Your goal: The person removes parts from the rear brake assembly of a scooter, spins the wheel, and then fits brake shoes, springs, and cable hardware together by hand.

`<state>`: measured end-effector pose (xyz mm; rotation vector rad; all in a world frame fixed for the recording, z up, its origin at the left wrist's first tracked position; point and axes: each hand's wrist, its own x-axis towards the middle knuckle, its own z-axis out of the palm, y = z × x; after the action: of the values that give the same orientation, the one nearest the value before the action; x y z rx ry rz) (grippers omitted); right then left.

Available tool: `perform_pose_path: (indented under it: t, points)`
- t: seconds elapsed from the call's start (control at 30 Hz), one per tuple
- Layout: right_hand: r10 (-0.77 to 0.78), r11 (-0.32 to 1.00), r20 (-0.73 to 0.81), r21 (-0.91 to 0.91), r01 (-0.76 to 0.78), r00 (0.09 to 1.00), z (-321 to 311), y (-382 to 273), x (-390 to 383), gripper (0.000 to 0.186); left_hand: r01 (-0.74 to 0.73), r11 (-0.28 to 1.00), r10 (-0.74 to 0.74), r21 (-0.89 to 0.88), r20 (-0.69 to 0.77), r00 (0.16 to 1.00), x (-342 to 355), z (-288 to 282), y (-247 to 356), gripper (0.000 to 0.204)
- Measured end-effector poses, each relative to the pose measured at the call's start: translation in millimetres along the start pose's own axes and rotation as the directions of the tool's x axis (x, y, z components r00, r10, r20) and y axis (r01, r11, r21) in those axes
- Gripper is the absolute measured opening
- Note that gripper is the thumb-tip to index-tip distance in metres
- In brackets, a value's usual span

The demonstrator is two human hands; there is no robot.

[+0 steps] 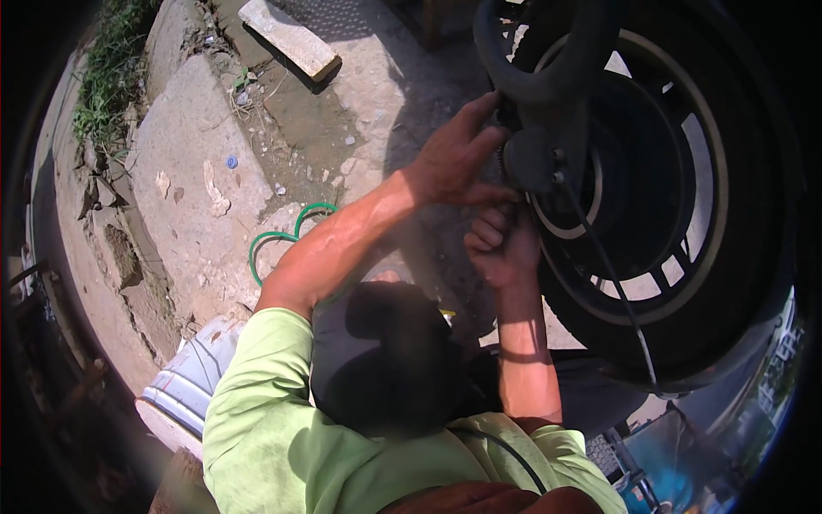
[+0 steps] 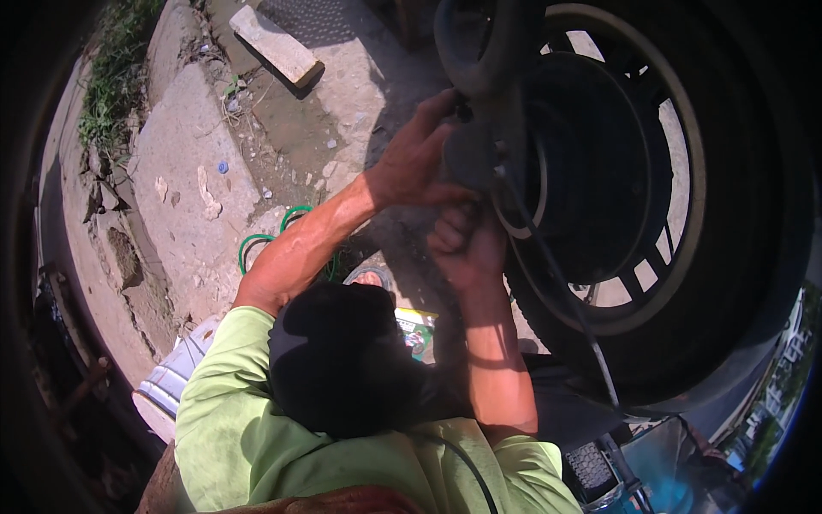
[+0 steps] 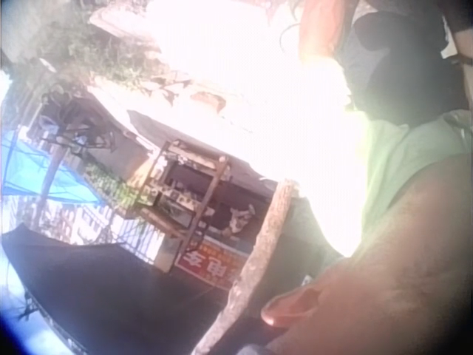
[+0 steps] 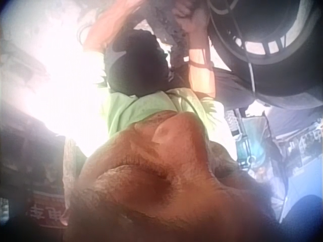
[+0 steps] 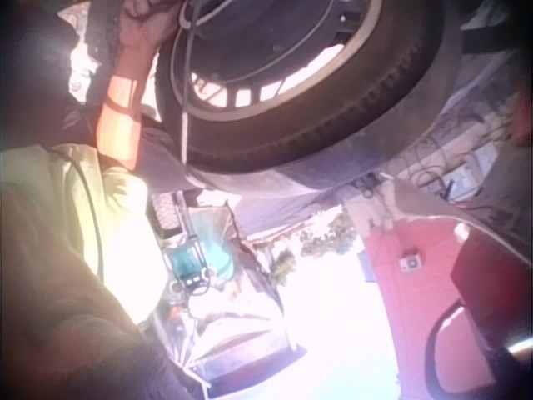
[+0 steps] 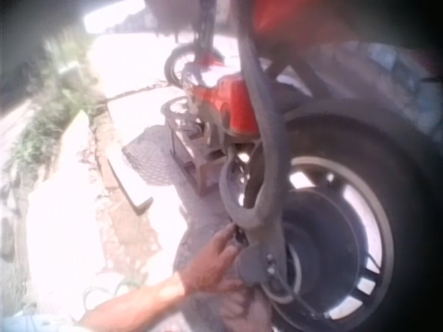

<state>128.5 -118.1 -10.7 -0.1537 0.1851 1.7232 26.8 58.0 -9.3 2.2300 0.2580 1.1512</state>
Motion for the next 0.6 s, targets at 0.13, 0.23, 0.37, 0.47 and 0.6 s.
perform_pose_path:
  t: [0.13, 0.23, 0.37, 0.47, 0.6]
  points:
    - [-0.122, 0.993, -0.366, -0.039, 0.116, 0.923, 28, 9, 3, 0.024, 0.011, 1.000, -0.012, 0.024, 0.011, 1.000, -4, -1, -2, 0.087]
    - [-0.076, 0.997, -0.269, 0.005, 0.080, 0.960, 13, 3, 4, 0.026, -0.008, 1.000, 0.007, 0.018, 0.002, 1.000, -1, -1, 0, 0.087]
    - [0.011, 1.000, -0.122, 0.024, -0.008, 0.992, 13, 4, 2, 0.025, -0.010, 1.000, 0.010, 0.015, 0.001, 1.000, 0, -2, 0, 0.087]
    - [-0.144, 0.989, -0.536, -0.049, 0.140, 0.832, 49, 16, 9, 0.026, -0.003, 1.000, 0.003, 0.018, 0.002, 1.000, -3, -2, -1, 0.087]
    - [-0.066, 0.998, -0.206, 0.002, 0.068, 0.976, 11, 2, 0, 0.024, -0.006, 1.000, 0.006, 0.007, 0.001, 1.000, 0, -1, 1, 0.087]
